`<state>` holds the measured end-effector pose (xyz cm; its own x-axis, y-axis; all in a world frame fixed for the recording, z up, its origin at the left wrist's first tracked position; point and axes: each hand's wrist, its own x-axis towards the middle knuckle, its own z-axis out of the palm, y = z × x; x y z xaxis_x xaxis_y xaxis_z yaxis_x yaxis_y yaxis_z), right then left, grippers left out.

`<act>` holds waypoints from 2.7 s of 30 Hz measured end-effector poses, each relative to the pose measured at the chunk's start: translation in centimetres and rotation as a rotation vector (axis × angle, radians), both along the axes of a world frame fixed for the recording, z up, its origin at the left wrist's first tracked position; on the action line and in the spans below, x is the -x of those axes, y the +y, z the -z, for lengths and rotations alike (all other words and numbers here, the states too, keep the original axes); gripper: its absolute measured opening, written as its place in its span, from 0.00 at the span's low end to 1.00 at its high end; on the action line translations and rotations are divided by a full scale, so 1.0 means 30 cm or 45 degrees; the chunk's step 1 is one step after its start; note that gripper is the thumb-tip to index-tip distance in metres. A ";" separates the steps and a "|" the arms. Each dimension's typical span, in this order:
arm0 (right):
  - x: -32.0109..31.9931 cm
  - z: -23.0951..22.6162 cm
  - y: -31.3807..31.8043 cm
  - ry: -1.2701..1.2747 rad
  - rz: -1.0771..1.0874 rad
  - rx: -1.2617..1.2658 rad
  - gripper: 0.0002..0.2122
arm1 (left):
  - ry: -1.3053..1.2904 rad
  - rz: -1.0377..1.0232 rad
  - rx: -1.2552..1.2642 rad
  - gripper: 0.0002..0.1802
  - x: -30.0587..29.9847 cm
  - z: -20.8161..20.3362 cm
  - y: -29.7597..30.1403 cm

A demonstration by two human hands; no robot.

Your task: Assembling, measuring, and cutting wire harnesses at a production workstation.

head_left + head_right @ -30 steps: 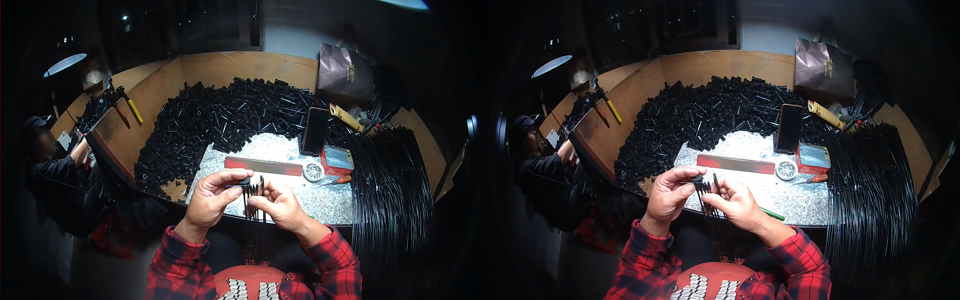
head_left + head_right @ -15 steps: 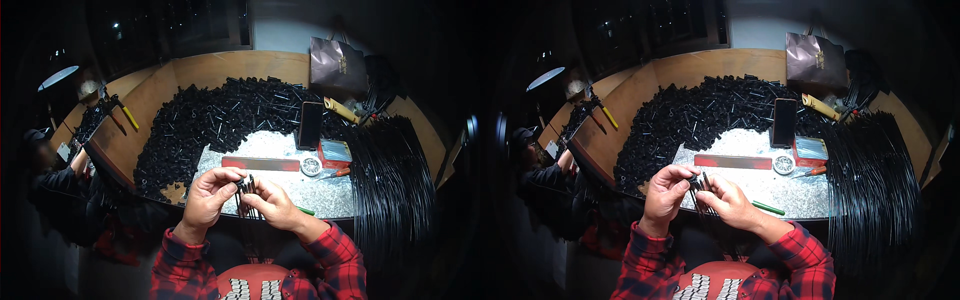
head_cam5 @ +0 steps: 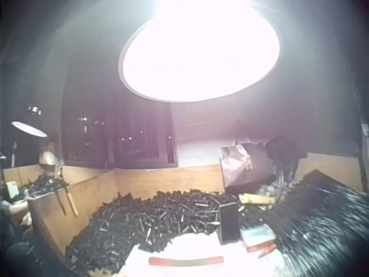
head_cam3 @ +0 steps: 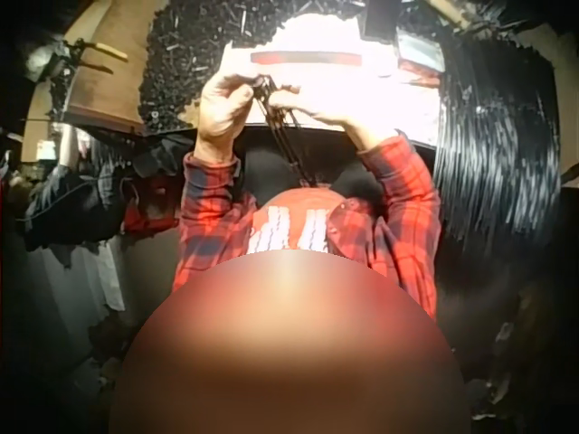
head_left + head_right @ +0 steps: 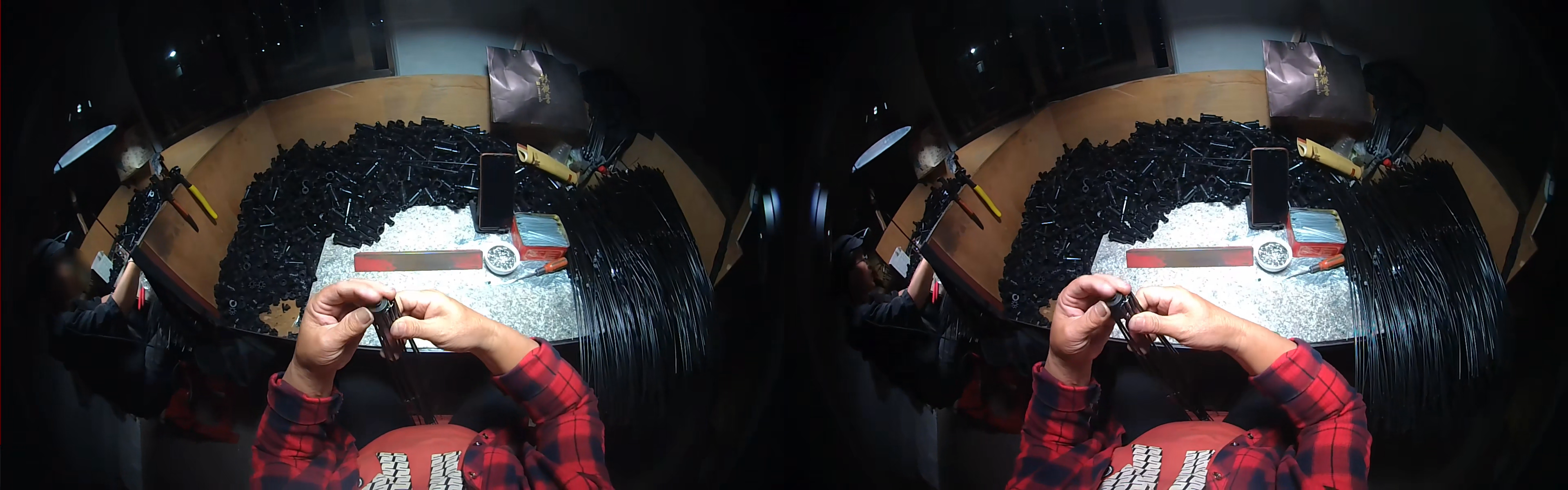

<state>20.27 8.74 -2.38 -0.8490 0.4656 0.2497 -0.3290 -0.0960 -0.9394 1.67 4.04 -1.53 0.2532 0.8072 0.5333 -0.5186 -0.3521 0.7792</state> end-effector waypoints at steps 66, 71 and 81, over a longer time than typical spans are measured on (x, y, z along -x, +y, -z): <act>-0.179 0.260 -0.088 -1.397 0.824 -1.568 0.11 | 0.467 -0.797 0.009 0.16 -0.150 0.398 -0.177; -0.156 0.236 -0.089 -1.428 0.714 -1.625 0.09 | 0.510 -0.764 0.123 0.12 -0.089 0.428 -0.204; -0.081 0.142 -0.155 -0.789 0.942 -0.337 0.03 | 0.320 -0.667 0.452 0.07 0.052 0.419 -0.200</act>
